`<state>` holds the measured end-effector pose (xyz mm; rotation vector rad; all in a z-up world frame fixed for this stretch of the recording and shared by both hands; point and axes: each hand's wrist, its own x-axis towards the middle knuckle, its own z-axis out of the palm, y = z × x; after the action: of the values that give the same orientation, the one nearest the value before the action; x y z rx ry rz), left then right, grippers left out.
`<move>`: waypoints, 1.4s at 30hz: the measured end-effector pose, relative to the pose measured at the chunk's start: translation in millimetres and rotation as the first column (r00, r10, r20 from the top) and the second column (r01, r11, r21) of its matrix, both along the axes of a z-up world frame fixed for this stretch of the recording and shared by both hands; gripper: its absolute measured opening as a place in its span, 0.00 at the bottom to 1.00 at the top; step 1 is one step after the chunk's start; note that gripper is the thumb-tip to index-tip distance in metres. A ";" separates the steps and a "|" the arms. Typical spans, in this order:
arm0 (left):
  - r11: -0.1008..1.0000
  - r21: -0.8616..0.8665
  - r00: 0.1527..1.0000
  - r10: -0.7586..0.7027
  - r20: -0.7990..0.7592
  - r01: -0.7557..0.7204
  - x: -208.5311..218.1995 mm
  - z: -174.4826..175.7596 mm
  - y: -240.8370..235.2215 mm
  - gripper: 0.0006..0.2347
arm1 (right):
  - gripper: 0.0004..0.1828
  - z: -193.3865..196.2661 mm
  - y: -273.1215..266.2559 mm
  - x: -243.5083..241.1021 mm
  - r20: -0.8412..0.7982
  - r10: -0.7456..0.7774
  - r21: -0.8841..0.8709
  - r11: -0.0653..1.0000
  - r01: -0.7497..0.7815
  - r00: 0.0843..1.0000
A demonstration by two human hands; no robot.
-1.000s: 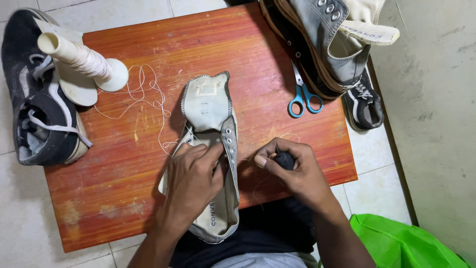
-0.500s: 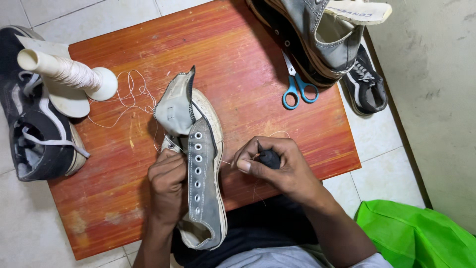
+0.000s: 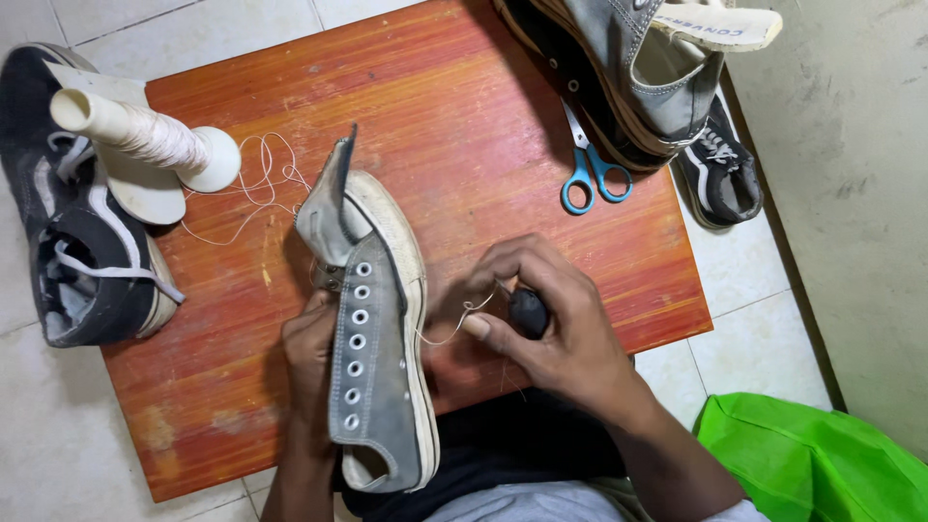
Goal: The person is sewing a gray Converse sneaker using a needle and white thread. They repeatedly insert the needle through the shoe's upper near the eyelets and pull the thread to secure the seam. The person adjusts the shoe's position frequently to access different areas while continuing the stitching process.
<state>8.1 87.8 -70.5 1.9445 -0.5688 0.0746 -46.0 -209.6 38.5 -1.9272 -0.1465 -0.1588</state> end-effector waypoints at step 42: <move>0.967 0.209 0.958 -0.082 -0.274 0.142 7.3 48.7 -7.6 0.08 | 0.04 16.0 6.8 8.4 -0.070 0.223 -0.298 0.925 -0.234 0.972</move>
<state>15.5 80.3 -21.8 2.0948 -0.5265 -0.3314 -37.6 -202.9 54.6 -2.2007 -0.3909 0.0580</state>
